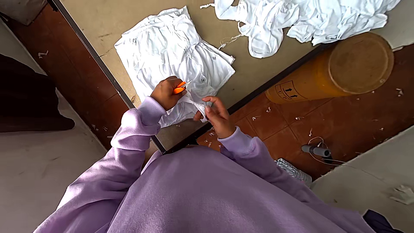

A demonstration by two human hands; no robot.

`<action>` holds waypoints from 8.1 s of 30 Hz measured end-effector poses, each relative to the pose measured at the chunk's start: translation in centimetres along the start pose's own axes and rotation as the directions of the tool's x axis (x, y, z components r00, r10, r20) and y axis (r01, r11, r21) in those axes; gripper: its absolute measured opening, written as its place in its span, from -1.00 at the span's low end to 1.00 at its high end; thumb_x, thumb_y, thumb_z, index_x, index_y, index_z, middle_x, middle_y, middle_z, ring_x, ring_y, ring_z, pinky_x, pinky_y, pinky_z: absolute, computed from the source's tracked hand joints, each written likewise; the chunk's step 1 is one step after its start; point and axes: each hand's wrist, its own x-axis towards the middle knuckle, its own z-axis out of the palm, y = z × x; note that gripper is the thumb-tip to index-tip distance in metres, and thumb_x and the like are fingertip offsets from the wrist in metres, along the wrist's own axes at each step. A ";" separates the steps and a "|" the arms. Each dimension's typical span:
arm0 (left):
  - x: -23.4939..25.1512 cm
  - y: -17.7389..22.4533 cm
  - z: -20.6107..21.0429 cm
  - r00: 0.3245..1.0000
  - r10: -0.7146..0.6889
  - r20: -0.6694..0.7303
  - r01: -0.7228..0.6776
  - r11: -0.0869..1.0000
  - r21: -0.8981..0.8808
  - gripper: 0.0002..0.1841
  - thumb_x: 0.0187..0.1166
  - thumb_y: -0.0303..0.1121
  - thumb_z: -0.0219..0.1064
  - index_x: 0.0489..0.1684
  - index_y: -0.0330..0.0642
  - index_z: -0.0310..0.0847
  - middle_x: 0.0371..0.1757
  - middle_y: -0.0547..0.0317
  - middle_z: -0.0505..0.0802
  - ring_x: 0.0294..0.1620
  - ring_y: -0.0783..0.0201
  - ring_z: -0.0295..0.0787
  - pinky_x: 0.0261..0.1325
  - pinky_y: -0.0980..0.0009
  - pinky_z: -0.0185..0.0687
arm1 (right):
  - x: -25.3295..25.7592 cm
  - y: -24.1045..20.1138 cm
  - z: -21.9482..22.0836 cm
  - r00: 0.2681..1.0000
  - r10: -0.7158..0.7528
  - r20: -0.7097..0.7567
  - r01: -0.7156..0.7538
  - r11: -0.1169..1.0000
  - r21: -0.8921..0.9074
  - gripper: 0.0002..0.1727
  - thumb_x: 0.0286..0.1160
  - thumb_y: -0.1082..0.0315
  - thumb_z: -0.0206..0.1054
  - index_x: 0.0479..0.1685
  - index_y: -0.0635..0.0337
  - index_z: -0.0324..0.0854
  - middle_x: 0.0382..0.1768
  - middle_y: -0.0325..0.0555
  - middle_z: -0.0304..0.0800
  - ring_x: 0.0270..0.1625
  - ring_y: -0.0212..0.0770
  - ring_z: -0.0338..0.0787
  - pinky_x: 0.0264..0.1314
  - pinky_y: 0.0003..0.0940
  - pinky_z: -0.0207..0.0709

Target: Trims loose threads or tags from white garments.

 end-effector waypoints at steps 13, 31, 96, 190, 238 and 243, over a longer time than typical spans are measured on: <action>-1.3 0.4 2.3 0.999 -0.028 0.031 0.028 1.000 -0.007 -0.76 0.54 -0.43 0.41 -0.06 -0.51 0.71 -0.08 -0.27 0.80 -0.08 -0.11 0.79 0.08 -0.07 0.67 | -0.2 0.5 0.4 0.981 0.194 0.027 -0.195 0.954 0.226 -0.78 0.43 0.66 0.28 -0.15 0.18 0.76 -0.29 -0.33 0.89 -0.27 -0.48 0.83 -0.08 -0.49 0.77; -5.3 2.8 7.3 0.952 -0.279 -0.123 0.223 0.913 -0.342 -0.78 0.52 -0.33 0.45 -0.41 -0.33 0.72 -0.61 0.24 0.65 -0.61 0.46 0.45 -0.44 0.40 0.40 | -1.2 -1.0 1.7 0.983 0.115 -0.146 -0.156 0.938 -0.311 -0.68 0.62 0.51 0.17 0.27 0.41 0.62 -0.05 -0.07 0.82 -0.25 -0.54 0.71 -0.16 -0.61 0.60; -4.1 2.1 4.8 0.992 0.124 -0.014 -0.120 0.924 -0.363 -0.78 0.52 -0.36 0.44 -0.44 -0.36 0.73 -0.55 0.25 0.72 -0.56 0.61 0.46 -0.42 0.60 0.38 | -4.4 -4.0 -5.9 0.953 0.300 -0.028 -0.210 0.593 -0.777 -0.64 0.63 0.26 0.35 0.14 0.41 0.75 -0.07 0.19 0.86 -0.16 0.02 0.84 0.00 0.03 0.69; -6.2 -9.9 -2.8 0.813 -0.361 -0.456 0.252 0.925 -0.284 -0.80 0.55 -0.42 0.35 -0.21 -0.43 0.81 -0.33 -0.06 0.90 -0.29 0.19 0.86 -0.02 0.10 0.77 | 16.6 2.0 10.5 0.876 -0.124 0.465 0.398 0.730 -0.555 -0.71 0.27 0.79 0.30 0.02 0.59 0.53 0.26 0.42 0.69 0.36 0.26 0.74 0.41 0.05 0.60; -9.2 -5.3 -4.2 0.821 -0.290 -0.491 0.230 0.956 -0.181 -0.72 0.45 -0.40 0.46 -0.01 -0.43 0.74 -0.23 -0.16 0.86 -0.29 0.01 0.82 -0.14 0.01 0.74 | 16.7 0.1 7.4 0.979 -0.150 0.137 0.202 0.803 -0.560 -0.65 0.36 0.61 0.43 0.06 0.51 0.42 0.11 0.21 0.78 -0.04 -0.25 0.87 0.10 -0.35 0.75; -6.8 -5.2 -4.0 0.853 -0.211 -0.477 0.127 0.971 -0.202 -0.60 0.48 -0.28 0.49 0.09 -0.47 0.70 -0.09 -0.21 0.83 -0.20 0.03 0.79 -0.09 0.09 0.74 | 14.9 -0.9 7.4 0.912 -0.323 0.251 0.407 0.778 -0.478 -0.86 0.38 0.63 0.30 -0.37 0.45 0.79 0.05 0.22 0.87 0.17 -0.22 0.86 0.26 -0.44 0.69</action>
